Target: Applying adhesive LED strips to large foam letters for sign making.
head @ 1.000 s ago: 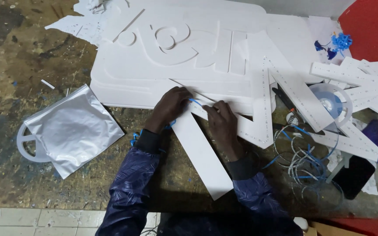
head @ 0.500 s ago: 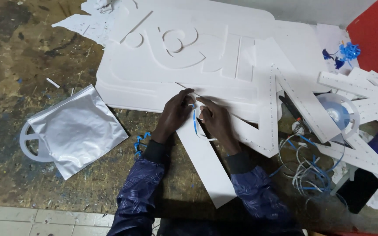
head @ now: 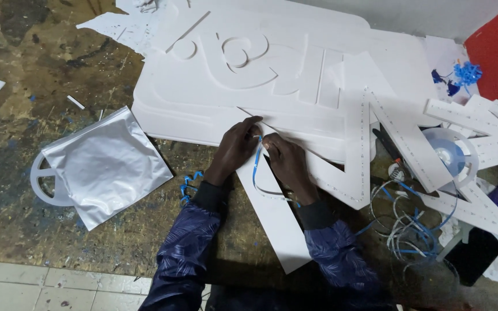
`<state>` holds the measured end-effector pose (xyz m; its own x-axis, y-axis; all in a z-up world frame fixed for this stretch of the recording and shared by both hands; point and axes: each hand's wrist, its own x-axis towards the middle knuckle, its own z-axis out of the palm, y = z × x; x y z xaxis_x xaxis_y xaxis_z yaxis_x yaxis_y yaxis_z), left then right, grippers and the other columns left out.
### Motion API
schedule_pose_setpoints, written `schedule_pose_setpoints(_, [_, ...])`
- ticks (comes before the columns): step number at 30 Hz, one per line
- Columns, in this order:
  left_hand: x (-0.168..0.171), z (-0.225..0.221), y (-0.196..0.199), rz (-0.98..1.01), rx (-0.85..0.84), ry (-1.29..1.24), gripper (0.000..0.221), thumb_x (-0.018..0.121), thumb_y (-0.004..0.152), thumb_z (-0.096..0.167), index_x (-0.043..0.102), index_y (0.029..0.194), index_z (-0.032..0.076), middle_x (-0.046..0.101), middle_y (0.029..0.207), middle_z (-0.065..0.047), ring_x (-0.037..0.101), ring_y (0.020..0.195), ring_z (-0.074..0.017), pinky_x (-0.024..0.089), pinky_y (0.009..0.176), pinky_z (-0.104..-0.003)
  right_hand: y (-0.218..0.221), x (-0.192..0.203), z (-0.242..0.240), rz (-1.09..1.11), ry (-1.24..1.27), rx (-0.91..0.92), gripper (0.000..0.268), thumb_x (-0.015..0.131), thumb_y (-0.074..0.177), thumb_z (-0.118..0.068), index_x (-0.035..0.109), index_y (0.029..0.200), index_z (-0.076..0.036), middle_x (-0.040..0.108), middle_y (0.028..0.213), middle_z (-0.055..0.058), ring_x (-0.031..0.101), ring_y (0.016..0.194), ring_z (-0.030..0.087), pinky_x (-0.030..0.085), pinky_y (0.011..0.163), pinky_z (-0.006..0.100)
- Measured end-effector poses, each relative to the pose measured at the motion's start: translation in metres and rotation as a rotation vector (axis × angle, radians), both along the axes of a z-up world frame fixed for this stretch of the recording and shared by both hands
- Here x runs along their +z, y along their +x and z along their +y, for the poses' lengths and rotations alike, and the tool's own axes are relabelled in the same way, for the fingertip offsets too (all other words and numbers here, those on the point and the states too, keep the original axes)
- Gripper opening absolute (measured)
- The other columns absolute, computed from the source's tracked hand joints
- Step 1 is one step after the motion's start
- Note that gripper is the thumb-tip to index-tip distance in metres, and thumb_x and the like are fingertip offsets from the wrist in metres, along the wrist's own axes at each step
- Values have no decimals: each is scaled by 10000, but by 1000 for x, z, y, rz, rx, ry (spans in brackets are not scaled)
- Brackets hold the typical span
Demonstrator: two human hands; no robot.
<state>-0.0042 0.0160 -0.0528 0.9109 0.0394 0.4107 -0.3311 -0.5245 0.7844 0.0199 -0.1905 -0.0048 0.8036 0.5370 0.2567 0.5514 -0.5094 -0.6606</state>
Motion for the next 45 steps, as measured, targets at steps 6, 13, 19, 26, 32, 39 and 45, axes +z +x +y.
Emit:
schedule_pose_setpoints(6, [8,-2,-1,9,9,26,623,765,993,107,596,1589,169,822,1083,-83,751,1011,-375,590,970,-557,10,-18,-13,-115,-60,-26,211,607,1176,-325,705,1358,-283,769,864,110,795,826,400,628,790,556])
schedule_pose_setpoints(13, [-4,1,0,4,-8,90,649,710,985,64,562,1610,158,823,1107,-113,744,1041,-405,586,1009,-579,21,-19,4,-498,-188,67,262,706,1079,-223,747,1328,-296,728,945,23,793,751,328,658,696,471])
schedule_pose_setpoints(19, [-5,-1,-3,-19,0,119,560,671,1045,127,576,1597,155,829,1144,-98,748,1094,-388,585,1048,-548,29,-43,5,-486,-109,47,175,739,1049,-190,739,1204,-272,675,942,-20,791,751,336,647,671,463])
schedule_pose_setpoints(26, [4,-5,-12,-2,51,9,504,716,1035,139,640,1532,176,843,1144,-57,746,1092,-359,583,1040,-526,23,-38,5,-272,-6,-44,23,722,1109,-271,720,1132,-275,713,896,-6,792,843,355,622,757,478])
schedule_pose_setpoints(32, [9,-7,-14,-29,51,-20,502,767,1015,125,667,1502,188,842,1115,-51,754,1070,-353,586,1025,-516,23,-36,-4,-151,-39,-55,55,706,1117,-255,711,1172,-257,737,908,39,784,852,393,622,776,531])
schedule_pose_setpoints(39, [12,-7,-17,-27,68,-37,586,794,964,48,660,1522,166,830,1101,-94,763,1055,-369,596,1016,-532,23,-35,10,-467,-151,-7,212,776,1044,-170,739,1226,-272,723,894,-11,806,813,289,652,729,429])
schedule_pose_setpoints(45, [10,-4,-12,84,76,-99,591,798,964,55,686,1523,213,832,1150,-91,790,1098,-343,636,1042,-481,25,-33,14,-651,-140,7,123,747,1012,-128,674,1066,-211,606,744,-39,721,602,224,569,540,330])
